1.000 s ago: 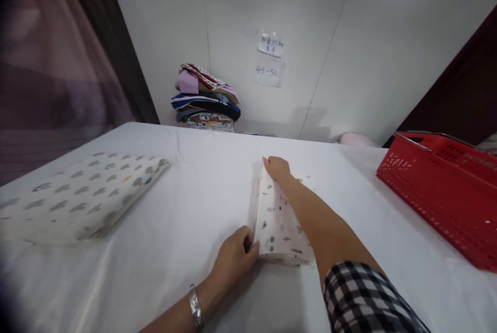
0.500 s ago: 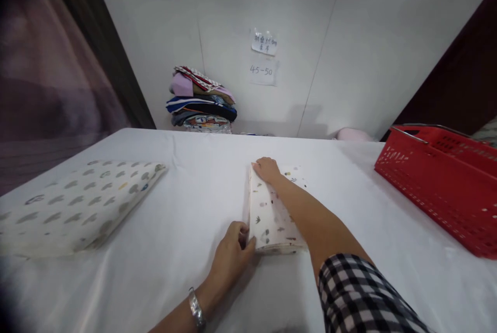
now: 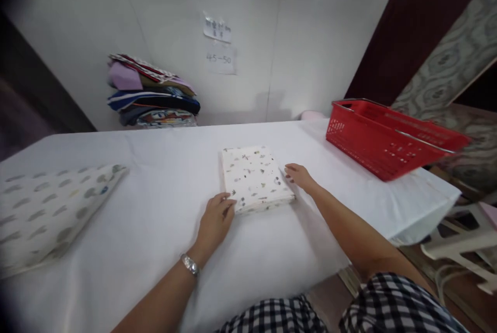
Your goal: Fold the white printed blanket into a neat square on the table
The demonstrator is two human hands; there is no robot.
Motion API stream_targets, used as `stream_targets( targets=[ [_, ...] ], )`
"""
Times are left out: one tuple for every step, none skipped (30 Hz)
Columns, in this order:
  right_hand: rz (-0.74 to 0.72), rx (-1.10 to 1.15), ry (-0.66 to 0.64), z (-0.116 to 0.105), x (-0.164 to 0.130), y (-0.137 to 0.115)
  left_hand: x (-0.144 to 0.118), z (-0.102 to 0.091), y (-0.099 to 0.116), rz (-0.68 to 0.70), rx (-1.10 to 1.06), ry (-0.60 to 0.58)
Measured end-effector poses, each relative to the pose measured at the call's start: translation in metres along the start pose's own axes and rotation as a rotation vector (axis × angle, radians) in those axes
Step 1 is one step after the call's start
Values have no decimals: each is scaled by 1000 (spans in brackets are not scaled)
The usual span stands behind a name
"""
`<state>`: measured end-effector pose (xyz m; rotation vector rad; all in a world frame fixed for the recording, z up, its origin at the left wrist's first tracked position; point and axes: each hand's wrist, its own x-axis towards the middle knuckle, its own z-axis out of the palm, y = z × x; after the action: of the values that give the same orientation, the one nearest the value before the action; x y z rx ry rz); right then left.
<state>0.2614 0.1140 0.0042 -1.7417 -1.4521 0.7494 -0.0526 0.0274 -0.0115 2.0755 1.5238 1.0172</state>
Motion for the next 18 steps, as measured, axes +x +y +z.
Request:
stream_targets(
  targets=[
    [72, 63, -25, -5, -15, 5, 1, 0, 0, -5, 2, -5],
    [143, 129, -56, -9, -29, 9, 1, 0, 0, -8, 3, -11],
    [201, 190, -89, -11, -43, 12, 1, 0, 1, -10, 3, -19],
    [241, 239, -117, -12, -55, 14, 2, -1, 1, -11, 3, -23],
    [254, 272, -135, -12, -65, 15, 2, -1, 0, -11, 3, -24],
    [253, 299, -140, -12, -74, 16, 3, -1, 0, -10, 3, -22],
    [237, 325, -134, -11, -82, 17, 3, -2, 0, -8, 3, -21],
    [206, 348, -122, -11, -88, 18, 3, -2, -1, -7, 5, -23],
    [162, 364, -111, -10, -93, 19, 4, -2, -1, -8, 7, -29],
    [109, 367, -104, -9, -98, 20, 4, -2, -1, -9, 12, -38],
    [55, 358, -103, -8, -101, 22, 4, -2, -2, -7, 19, -49],
    [7, 334, -100, -7, -103, 23, 4, -3, -2, -2, 27, -58],
    [-30, 297, -86, -5, -105, 24, 4, -4, -1, 5, 37, -68],
    [-55, 247, -60, -2, -106, 25, 3, -4, -1, 12, 49, -79],
    [-78, 189, -29, 0, -107, 26, 3, -6, 0, 18, 63, -91],
    [-102, 128, 6, 3, -106, 26, 3, -7, 1, 22, 79, -103],
    [-126, 69, 40, 5, -106, 26, 2, -8, 2, 26, 97, -114],
    [-153, 16, 65, 7, -105, 25, 2, -9, 3, 32, 114, -120]
  ],
)
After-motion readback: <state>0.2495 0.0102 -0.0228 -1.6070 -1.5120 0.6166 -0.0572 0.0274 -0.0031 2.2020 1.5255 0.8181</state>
